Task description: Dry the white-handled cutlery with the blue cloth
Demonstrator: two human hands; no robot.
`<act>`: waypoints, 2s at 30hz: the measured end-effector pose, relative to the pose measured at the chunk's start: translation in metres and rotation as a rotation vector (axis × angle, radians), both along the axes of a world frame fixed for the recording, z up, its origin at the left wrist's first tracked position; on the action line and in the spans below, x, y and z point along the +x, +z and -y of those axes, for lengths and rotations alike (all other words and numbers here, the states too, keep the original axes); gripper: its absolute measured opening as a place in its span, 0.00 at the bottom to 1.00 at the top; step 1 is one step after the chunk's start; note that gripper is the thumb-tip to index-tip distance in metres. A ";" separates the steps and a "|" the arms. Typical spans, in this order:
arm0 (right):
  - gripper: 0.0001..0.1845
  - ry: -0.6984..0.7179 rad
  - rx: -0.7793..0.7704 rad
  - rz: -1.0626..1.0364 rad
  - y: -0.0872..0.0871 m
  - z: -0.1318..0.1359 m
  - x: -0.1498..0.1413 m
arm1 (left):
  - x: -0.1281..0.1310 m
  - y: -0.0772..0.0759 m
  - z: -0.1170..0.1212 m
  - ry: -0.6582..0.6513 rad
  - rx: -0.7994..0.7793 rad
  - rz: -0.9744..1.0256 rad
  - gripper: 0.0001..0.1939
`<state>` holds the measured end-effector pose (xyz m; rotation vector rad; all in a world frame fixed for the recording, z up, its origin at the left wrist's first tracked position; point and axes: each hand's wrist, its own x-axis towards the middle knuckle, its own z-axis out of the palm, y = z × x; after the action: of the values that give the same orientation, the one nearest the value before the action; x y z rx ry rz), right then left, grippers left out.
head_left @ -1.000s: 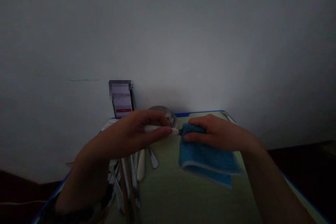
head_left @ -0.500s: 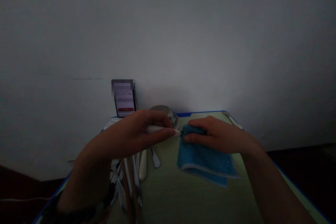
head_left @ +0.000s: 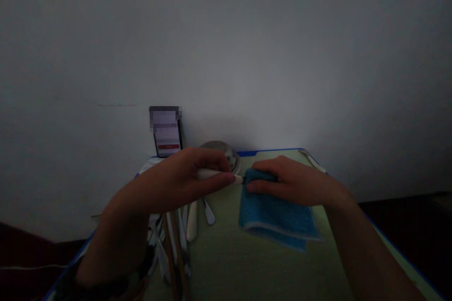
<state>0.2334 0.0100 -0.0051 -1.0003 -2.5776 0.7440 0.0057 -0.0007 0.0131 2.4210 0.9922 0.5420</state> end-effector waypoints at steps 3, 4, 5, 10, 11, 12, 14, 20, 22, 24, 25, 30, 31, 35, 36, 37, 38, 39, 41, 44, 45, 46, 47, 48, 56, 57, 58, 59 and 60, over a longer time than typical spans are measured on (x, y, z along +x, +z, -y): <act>0.15 -0.002 -0.011 0.005 0.000 0.000 0.000 | 0.001 0.001 -0.001 0.001 -0.005 -0.008 0.09; 0.15 -0.003 -0.012 0.007 0.000 0.000 -0.001 | 0.001 0.001 -0.001 0.000 -0.010 -0.010 0.09; 0.15 -0.003 -0.013 0.007 0.000 0.000 -0.001 | 0.001 0.001 -0.001 -0.002 -0.015 -0.012 0.09; 0.14 0.009 -0.024 -0.004 0.000 -0.001 -0.002 | 0.001 0.002 0.000 0.001 -0.012 -0.014 0.09; 0.14 0.013 -0.027 -0.007 0.000 -0.001 -0.002 | 0.001 0.002 0.000 0.001 -0.010 -0.017 0.09; 0.14 0.015 -0.029 -0.009 0.000 -0.001 -0.002 | 0.001 0.002 0.000 0.004 -0.005 -0.015 0.09; 0.14 0.015 -0.035 -0.010 0.000 -0.001 -0.001 | 0.001 0.002 0.000 0.000 -0.007 -0.018 0.09; 0.14 0.011 -0.031 -0.002 0.001 0.000 -0.001 | 0.002 0.002 0.000 -0.004 -0.030 -0.007 0.10; 0.14 0.011 -0.027 0.003 0.001 0.000 -0.001 | 0.002 0.002 0.000 0.000 -0.023 -0.008 0.10; 0.14 0.014 -0.029 0.003 0.001 0.000 -0.001 | 0.001 0.002 0.001 0.006 -0.021 -0.019 0.10; 0.14 0.014 -0.028 -0.001 0.001 0.000 -0.001 | 0.001 0.002 0.001 0.008 -0.021 -0.024 0.10; 0.14 0.021 -0.009 -0.016 0.001 0.000 0.000 | 0.001 0.002 0.001 0.019 -0.011 -0.026 0.10; 0.14 0.020 -0.010 -0.015 0.001 0.000 0.000 | 0.001 0.002 0.000 0.021 -0.010 -0.029 0.10; 0.15 0.012 -0.009 -0.001 0.001 0.000 0.000 | 0.001 0.002 0.000 0.006 -0.024 -0.024 0.11; 0.15 0.010 -0.011 0.003 0.001 0.000 0.000 | 0.001 0.002 0.000 0.002 -0.024 -0.020 0.11; 0.15 0.010 -0.014 0.005 0.001 0.000 -0.001 | 0.001 0.003 0.000 0.001 -0.023 -0.017 0.11; 0.15 0.009 -0.016 0.005 0.000 0.000 -0.001 | 0.002 0.003 -0.001 0.003 -0.022 -0.019 0.11; 0.15 0.008 -0.018 0.006 0.000 0.000 -0.001 | 0.002 0.003 -0.001 0.005 -0.024 -0.025 0.11; 0.15 0.011 -0.019 0.006 0.000 0.000 -0.001 | 0.002 0.004 -0.001 0.005 -0.027 -0.032 0.11; 0.14 -0.013 0.017 -0.014 0.000 0.001 0.000 | 0.002 0.000 -0.002 0.039 -0.031 0.002 0.10; 0.14 -0.041 0.040 -0.026 -0.001 0.002 0.001 | 0.001 -0.002 -0.003 0.076 -0.021 0.028 0.10; 0.13 -0.078 0.067 -0.038 -0.001 0.002 0.002 | 0.000 -0.004 -0.003 0.119 -0.008 0.053 0.12; 0.13 -0.114 0.095 -0.046 -0.002 0.002 0.004 | -0.001 -0.006 -0.004 0.160 0.007 0.074 0.13; 0.14 -0.144 0.120 -0.050 -0.002 0.003 0.005 | -0.004 -0.008 -0.005 0.188 0.017 0.090 0.15; 0.12 -0.182 0.211 -0.090 -0.002 0.001 0.012 | -0.029 -0.010 -0.006 0.093 -0.148 0.024 0.15; 0.11 -0.175 0.213 -0.105 -0.002 0.001 0.012 | -0.030 -0.010 -0.006 0.070 -0.190 0.002 0.16; 0.11 -0.168 0.216 -0.115 -0.002 0.002 0.012 | -0.031 -0.011 -0.005 0.045 -0.232 -0.019 0.17; 0.11 -0.166 0.222 -0.122 -0.002 0.002 0.012 | -0.030 -0.012 -0.005 0.023 -0.268 -0.042 0.17; 0.11 -0.165 0.229 -0.123 -0.002 0.002 0.012 | -0.029 -0.012 -0.004 0.008 -0.289 -0.063 0.18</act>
<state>0.2451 0.0081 -0.0068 -1.0423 -2.3752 0.4418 -0.0235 0.0032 0.0008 2.1889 1.0289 0.3015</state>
